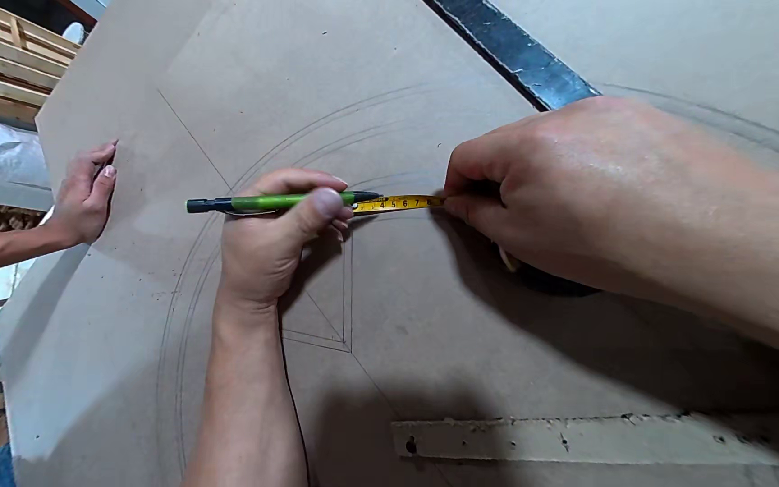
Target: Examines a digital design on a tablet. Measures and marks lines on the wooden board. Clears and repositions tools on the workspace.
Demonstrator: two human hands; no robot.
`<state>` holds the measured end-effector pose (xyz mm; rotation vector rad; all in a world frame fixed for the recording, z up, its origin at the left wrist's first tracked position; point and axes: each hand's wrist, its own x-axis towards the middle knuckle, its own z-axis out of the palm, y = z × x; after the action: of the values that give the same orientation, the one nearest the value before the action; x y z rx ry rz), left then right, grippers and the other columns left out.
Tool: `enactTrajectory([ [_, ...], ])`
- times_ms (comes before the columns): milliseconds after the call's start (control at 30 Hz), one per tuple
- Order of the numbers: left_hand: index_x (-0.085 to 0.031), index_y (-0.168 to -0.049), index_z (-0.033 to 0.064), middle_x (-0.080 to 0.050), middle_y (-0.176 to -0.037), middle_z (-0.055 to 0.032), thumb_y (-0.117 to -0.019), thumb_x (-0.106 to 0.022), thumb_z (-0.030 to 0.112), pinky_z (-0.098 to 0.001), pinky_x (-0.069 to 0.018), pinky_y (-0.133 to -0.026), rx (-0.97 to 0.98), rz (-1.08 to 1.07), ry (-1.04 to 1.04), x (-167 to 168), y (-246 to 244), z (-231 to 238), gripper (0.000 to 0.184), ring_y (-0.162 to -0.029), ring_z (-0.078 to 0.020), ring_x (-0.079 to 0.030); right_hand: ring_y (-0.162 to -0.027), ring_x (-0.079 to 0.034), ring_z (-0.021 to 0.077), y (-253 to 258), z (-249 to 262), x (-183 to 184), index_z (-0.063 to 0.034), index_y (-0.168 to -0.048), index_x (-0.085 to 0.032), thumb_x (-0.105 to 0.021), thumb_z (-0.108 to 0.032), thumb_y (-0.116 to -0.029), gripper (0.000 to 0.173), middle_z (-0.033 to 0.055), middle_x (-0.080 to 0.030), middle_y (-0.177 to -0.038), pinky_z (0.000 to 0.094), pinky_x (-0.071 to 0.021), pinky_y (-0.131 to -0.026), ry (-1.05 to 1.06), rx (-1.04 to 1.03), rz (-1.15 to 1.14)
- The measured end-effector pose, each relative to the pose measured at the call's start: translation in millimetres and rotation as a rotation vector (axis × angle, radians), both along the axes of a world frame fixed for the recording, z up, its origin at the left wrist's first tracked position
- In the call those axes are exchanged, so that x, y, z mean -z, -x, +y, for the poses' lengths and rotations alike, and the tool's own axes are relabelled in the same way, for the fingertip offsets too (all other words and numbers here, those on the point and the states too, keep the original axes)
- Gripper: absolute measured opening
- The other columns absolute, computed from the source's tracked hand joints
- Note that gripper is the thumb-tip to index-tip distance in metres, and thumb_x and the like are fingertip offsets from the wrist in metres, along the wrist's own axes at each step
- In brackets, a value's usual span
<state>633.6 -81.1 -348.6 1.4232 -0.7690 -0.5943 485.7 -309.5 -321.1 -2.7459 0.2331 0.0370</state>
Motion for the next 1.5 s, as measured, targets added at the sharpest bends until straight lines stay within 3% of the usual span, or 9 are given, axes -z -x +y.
enactTrajectory([
  [133,-0.068,-0.103,0.0037,-0.068,-0.092,-0.0073,-0.0903,-0.071,0.008,-0.0247,-0.0541,-0.059,-0.018,-0.122,-0.076,0,2,-2,0.014,-0.069,-0.0125,-0.062,-0.051,-0.057,0.0144,3,1,2,-0.0253,-0.081,-0.07,-0.065,-0.027,-0.0972,0.017,-0.0059,-0.058,-0.059,0.0379,-0.0397,-0.045,-0.032,-0.002,-0.025],
  [233,-0.069,-0.104,0.0021,-0.07,-0.086,-0.0075,-0.0969,-0.059,0.01,-0.027,-0.0568,-0.057,-0.096,-0.186,-0.037,4,1,-2,0.015,-0.066,-0.0136,-0.065,-0.055,-0.056,0.0133,1,0,2,-0.0294,-0.08,-0.067,-0.063,-0.031,-0.0966,0.018,-0.0084,-0.055,-0.06,0.0397,-0.0397,-0.047,-0.002,0.002,-0.027],
  [333,-0.063,-0.122,-0.0066,-0.073,-0.091,-0.0148,-0.1066,-0.048,0.009,-0.0326,-0.0586,-0.058,-0.137,-0.281,-0.004,8,-8,-4,0.027,-0.07,-0.0199,-0.068,-0.053,-0.056,0.0133,2,-1,5,-0.0272,-0.081,-0.069,-0.065,-0.03,-0.0962,0.016,-0.0076,-0.057,-0.061,0.0379,-0.0401,-0.044,-0.011,-0.023,-0.077],
  [500,-0.064,-0.127,0.0021,-0.073,-0.104,-0.0076,-0.0945,-0.063,-0.002,-0.0299,-0.0615,-0.076,-0.055,-0.373,-0.291,-2,0,-5,0.032,-0.09,-0.0171,-0.071,-0.05,-0.056,0.014,6,-1,10,-0.0256,-0.084,-0.069,-0.065,-0.031,-0.0975,0.015,-0.0059,-0.058,-0.06,0.0377,-0.04,-0.043,-0.039,-0.023,-0.074],
  [700,-0.063,-0.124,-0.0029,-0.071,-0.101,-0.0115,-0.0911,-0.064,-0.008,-0.0322,-0.0614,-0.08,-0.025,-0.357,-0.206,3,-8,-6,0.033,-0.091,-0.02,-0.07,-0.059,-0.059,0.016,1,-6,12,-0.0252,-0.085,-0.067,-0.058,-0.028,-0.0956,0.015,-0.0059,-0.057,-0.066,0.0416,-0.0406,-0.049,-0.006,-0.056,-0.217],
  [933,-0.063,-0.124,-0.0011,-0.072,-0.1,-0.0096,-0.0919,-0.065,-0.006,-0.0312,-0.0619,-0.079,-0.047,-0.375,-0.223,4,-9,-9,0.033,-0.091,-0.0186,-0.071,-0.053,-0.055,0.0127,-2,-13,11,-0.0299,-0.082,-0.067,-0.057,-0.033,-0.0949,0.017,-0.0084,-0.054,-0.059,0.0404,-0.0368,-0.044,-0.009,-0.064,-0.173],
  [1033,-0.063,-0.125,-0.001,-0.073,-0.101,-0.0103,-0.0942,-0.064,-0.004,-0.0291,-0.0598,-0.072,-0.07,-0.355,-0.218,4,-9,-9,0.031,-0.087,-0.0181,-0.07,-0.053,-0.055,0.0128,-1,-14,13,-0.0302,-0.083,-0.067,-0.056,-0.034,-0.0954,0.017,-0.0083,-0.054,-0.06,0.0411,-0.0375,-0.044,-0.011,-0.067,-0.182],
  [1300,-0.065,-0.123,0.0006,-0.073,-0.098,-0.0071,-0.093,-0.068,-0.002,-0.027,-0.0608,-0.072,-0.126,-0.385,-0.245,5,-8,-13,0.03,-0.086,-0.0148,-0.071,-0.054,-0.057,0.0059,-5,-24,28,-0.0375,-0.082,-0.067,-0.058,-0.047,-0.094,0.018,-0.0132,-0.058,-0.063,0.042,-0.0424,-0.044,-0.116,-0.034,-0.178],
  [1500,-0.067,-0.12,0.0025,-0.072,-0.096,-0.005,-0.0933,-0.069,-0.001,-0.0248,-0.0593,-0.067,-0.148,-0.415,-0.28,3,-7,-16,0.027,-0.082,-0.0125,-0.069,-0.051,-0.055,0.0087,-6,-20,27,-0.0349,-0.08,-0.066,-0.058,-0.044,-0.0938,0.019,-0.0112,-0.056,-0.06,0.0424,-0.0399,-0.042,-0.079,-0.014,-0.163],
])
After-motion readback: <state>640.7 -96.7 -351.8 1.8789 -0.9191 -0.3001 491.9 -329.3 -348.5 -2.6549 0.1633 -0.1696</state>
